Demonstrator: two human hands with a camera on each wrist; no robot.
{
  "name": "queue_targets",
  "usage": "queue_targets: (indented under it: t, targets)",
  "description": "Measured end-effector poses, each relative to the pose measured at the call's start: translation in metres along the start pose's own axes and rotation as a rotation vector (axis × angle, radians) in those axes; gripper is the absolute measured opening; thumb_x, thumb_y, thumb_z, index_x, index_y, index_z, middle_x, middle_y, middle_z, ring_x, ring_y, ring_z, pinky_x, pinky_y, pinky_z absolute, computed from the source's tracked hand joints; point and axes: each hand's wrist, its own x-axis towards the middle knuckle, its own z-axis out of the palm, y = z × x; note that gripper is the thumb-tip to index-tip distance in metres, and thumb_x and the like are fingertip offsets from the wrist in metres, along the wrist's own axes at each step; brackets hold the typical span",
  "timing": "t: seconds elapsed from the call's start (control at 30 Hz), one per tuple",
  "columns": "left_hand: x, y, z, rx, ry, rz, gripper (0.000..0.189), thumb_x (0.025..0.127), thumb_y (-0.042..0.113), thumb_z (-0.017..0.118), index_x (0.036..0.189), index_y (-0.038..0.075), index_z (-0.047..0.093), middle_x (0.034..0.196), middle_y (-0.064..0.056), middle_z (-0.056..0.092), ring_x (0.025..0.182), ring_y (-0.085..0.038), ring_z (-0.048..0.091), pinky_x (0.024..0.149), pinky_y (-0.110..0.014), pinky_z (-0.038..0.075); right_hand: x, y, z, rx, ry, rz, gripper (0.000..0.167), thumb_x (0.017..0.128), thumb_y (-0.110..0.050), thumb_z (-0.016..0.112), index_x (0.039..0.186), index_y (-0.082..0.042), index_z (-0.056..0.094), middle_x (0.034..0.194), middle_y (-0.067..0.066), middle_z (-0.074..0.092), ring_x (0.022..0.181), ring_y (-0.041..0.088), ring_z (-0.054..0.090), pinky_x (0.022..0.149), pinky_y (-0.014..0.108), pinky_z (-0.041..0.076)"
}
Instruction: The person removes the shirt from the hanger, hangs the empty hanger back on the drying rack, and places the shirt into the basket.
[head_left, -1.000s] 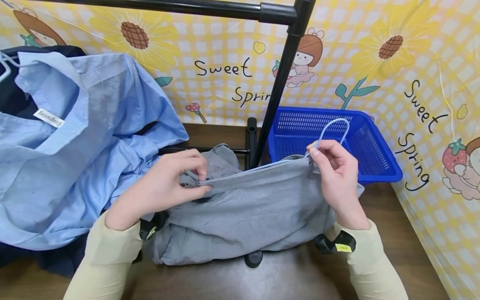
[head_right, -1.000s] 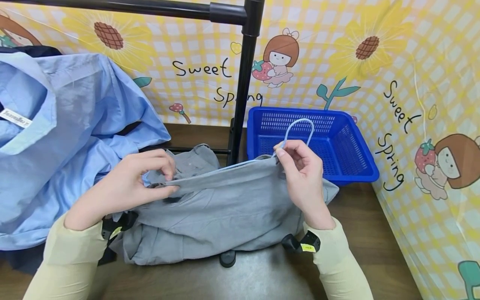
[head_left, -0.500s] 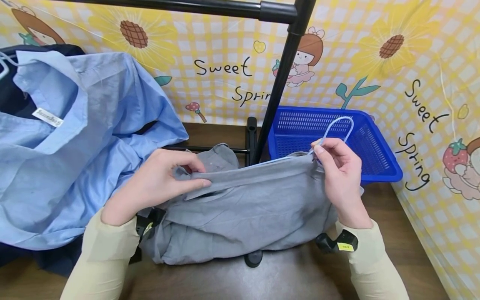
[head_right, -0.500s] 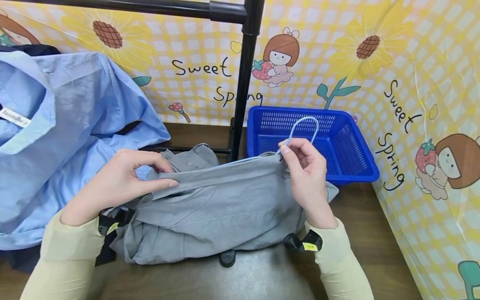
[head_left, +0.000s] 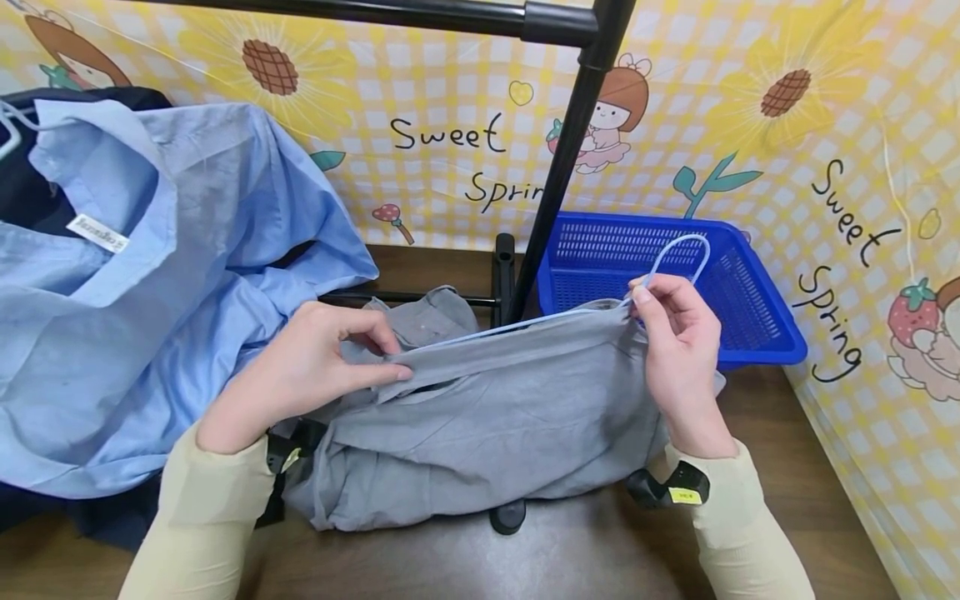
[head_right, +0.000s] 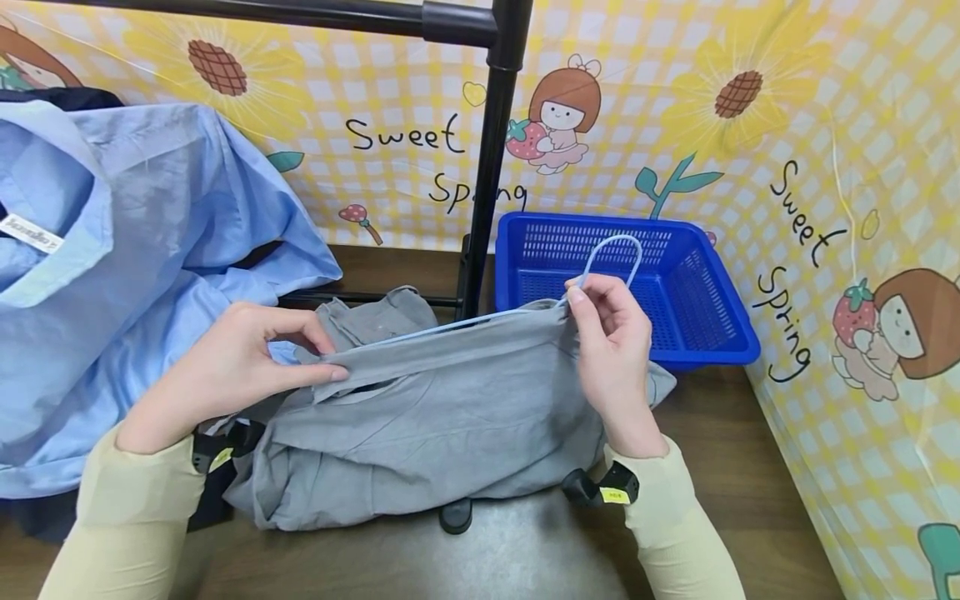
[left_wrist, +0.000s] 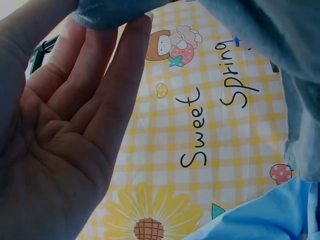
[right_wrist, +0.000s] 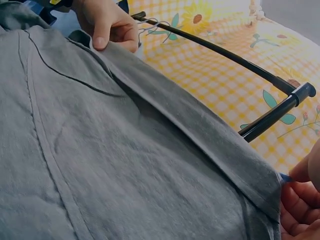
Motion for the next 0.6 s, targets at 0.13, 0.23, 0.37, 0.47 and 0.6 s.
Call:
queue_targets:
  t: [0.13, 0.23, 0.37, 0.47, 0.6]
  targets:
    - [-0.0019, -0.0004, 0.0021, -0.031, 0.052, -0.019, 0.023, 0.080, 0.011, 0.089, 0.086, 0.027, 0.074, 0.085, 0.021, 0.069, 0.078, -0.002, 0.068, 0.072, -0.022, 0.054, -0.0015, -0.0015, 0.0009, -0.018, 0.038, 0.007, 0.012, 0.100, 0.002, 0.061, 0.096, -0.006, 0.070, 0.099, 0.009, 0.068, 0.087, 0.019, 0.062, 0.083, 0.026, 0.049]
    - [-0.0015, -0.0001, 0.0042, -0.076, 0.086, -0.007, 0.026, 0.079, 0.003, 0.088, 0.088, 0.022, 0.073, 0.089, 0.016, 0.069, 0.080, -0.005, 0.069, 0.072, -0.023, 0.055, -0.0030, -0.0020, 0.0020, -0.004, 0.065, 0.018, 0.009, 0.101, -0.001, 0.061, 0.099, -0.004, 0.070, 0.100, 0.010, 0.067, 0.089, 0.019, 0.061, 0.083, 0.025, 0.050]
    - [0.0007, 0.0007, 0.0077, -0.128, 0.105, -0.023, 0.027, 0.079, -0.003, 0.086, 0.092, 0.016, 0.071, 0.093, 0.009, 0.068, 0.082, -0.008, 0.070, 0.074, -0.025, 0.057, -0.0034, -0.0021, 0.0032, 0.019, 0.100, 0.044, 0.008, 0.102, -0.006, 0.062, 0.104, -0.003, 0.069, 0.101, 0.011, 0.066, 0.089, 0.019, 0.059, 0.081, 0.025, 0.051]
    - [0.0022, 0.0011, 0.0091, -0.113, 0.119, -0.080, 0.026, 0.080, 0.000, 0.086, 0.096, 0.015, 0.072, 0.093, 0.009, 0.070, 0.080, -0.007, 0.070, 0.071, -0.025, 0.057, -0.0031, -0.0019, 0.0034, 0.009, 0.103, 0.041, 0.010, 0.102, -0.008, 0.062, 0.107, -0.002, 0.069, 0.102, 0.011, 0.066, 0.089, 0.020, 0.058, 0.081, 0.025, 0.052]
    - [0.0021, 0.0014, 0.0092, -0.073, 0.164, -0.137, 0.022, 0.082, 0.006, 0.086, 0.099, 0.016, 0.075, 0.091, 0.008, 0.073, 0.077, -0.005, 0.070, 0.068, -0.024, 0.056, -0.0030, -0.0012, 0.0035, -0.003, 0.082, 0.019, 0.011, 0.102, -0.008, 0.062, 0.108, -0.001, 0.068, 0.103, 0.011, 0.066, 0.089, 0.020, 0.059, 0.082, 0.027, 0.051]
